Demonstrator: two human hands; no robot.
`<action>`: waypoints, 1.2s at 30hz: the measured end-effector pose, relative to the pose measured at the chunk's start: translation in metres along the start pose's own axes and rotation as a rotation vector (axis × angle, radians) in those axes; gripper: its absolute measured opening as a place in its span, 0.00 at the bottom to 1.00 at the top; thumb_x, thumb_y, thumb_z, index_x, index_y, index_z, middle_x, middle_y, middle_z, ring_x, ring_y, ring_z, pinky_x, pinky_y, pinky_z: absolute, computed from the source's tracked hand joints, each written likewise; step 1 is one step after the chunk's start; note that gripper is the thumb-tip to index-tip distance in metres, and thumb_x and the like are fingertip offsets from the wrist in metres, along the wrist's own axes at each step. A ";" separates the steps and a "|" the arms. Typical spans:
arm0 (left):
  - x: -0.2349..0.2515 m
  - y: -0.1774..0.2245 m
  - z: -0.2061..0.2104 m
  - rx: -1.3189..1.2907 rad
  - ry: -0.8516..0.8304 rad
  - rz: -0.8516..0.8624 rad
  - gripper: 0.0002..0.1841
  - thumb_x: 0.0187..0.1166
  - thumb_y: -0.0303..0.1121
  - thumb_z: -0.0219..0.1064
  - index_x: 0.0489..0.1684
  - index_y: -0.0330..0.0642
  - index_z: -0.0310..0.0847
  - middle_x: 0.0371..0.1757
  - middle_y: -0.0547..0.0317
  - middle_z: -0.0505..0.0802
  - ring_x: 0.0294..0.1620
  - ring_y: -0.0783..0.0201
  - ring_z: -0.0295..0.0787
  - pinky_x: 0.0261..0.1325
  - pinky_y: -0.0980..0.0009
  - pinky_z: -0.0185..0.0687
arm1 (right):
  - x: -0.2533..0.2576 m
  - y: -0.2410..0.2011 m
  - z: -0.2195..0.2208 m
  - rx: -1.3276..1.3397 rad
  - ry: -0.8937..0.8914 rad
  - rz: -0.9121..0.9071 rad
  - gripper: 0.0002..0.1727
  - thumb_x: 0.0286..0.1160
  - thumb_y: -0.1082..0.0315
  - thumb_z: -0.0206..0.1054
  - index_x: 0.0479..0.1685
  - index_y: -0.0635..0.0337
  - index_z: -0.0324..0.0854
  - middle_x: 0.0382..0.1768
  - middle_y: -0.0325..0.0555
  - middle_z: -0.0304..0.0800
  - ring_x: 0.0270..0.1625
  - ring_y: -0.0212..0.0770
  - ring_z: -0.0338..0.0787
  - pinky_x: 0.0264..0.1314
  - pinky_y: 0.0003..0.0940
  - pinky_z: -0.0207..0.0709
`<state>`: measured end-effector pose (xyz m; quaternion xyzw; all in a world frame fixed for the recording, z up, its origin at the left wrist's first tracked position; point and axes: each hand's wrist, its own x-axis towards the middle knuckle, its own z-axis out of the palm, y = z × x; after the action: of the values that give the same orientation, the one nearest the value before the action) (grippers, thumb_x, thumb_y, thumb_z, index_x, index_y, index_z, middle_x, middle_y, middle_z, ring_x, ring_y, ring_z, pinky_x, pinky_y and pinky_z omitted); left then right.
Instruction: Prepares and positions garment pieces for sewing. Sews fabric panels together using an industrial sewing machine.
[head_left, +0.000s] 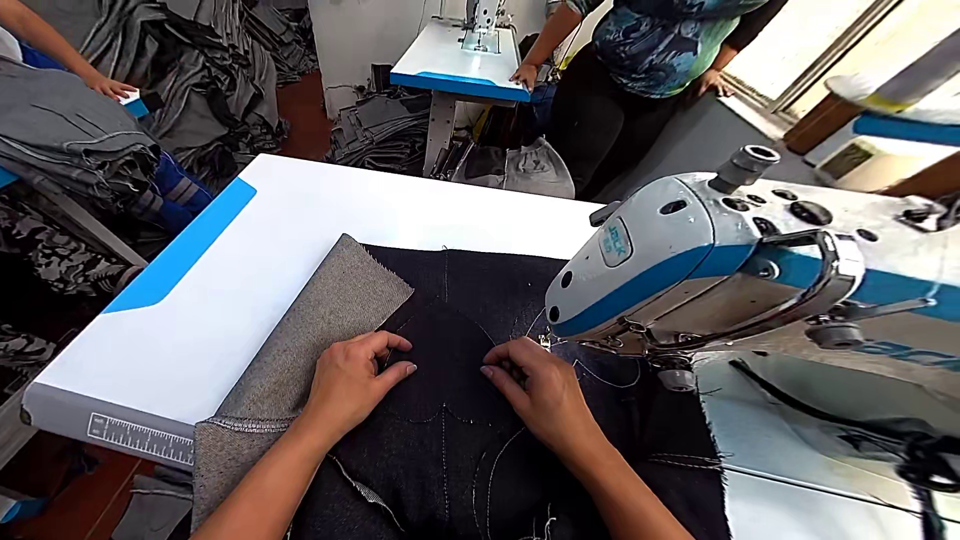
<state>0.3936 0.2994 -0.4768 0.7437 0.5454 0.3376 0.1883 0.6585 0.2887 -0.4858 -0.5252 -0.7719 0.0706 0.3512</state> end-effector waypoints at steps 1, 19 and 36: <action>0.000 0.000 0.000 -0.002 -0.002 -0.003 0.13 0.69 0.44 0.80 0.49 0.54 0.93 0.28 0.71 0.88 0.21 0.73 0.74 0.27 0.69 0.71 | 0.000 0.000 0.000 0.004 -0.003 0.002 0.06 0.70 0.64 0.72 0.38 0.54 0.89 0.30 0.36 0.83 0.27 0.31 0.81 0.30 0.27 0.77; 0.008 0.028 0.014 0.182 -0.127 0.433 0.12 0.82 0.27 0.63 0.56 0.42 0.91 0.69 0.49 0.89 0.80 0.47 0.78 0.80 0.50 0.74 | 0.000 0.001 0.000 -0.014 0.008 0.029 0.08 0.68 0.61 0.72 0.37 0.54 0.92 0.28 0.36 0.84 0.24 0.29 0.80 0.28 0.26 0.76; 0.025 0.026 0.037 0.330 -0.442 0.489 0.35 0.92 0.57 0.43 0.90 0.43 0.62 0.93 0.54 0.65 0.96 0.56 0.49 0.94 0.43 0.38 | -0.002 0.002 -0.003 0.032 -0.028 0.057 0.07 0.64 0.61 0.70 0.31 0.51 0.91 0.25 0.31 0.86 0.23 0.22 0.81 0.26 0.19 0.75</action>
<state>0.4420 0.3173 -0.4790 0.9275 0.3447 0.1112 0.0928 0.6622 0.2872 -0.4848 -0.5403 -0.7602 0.1001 0.3464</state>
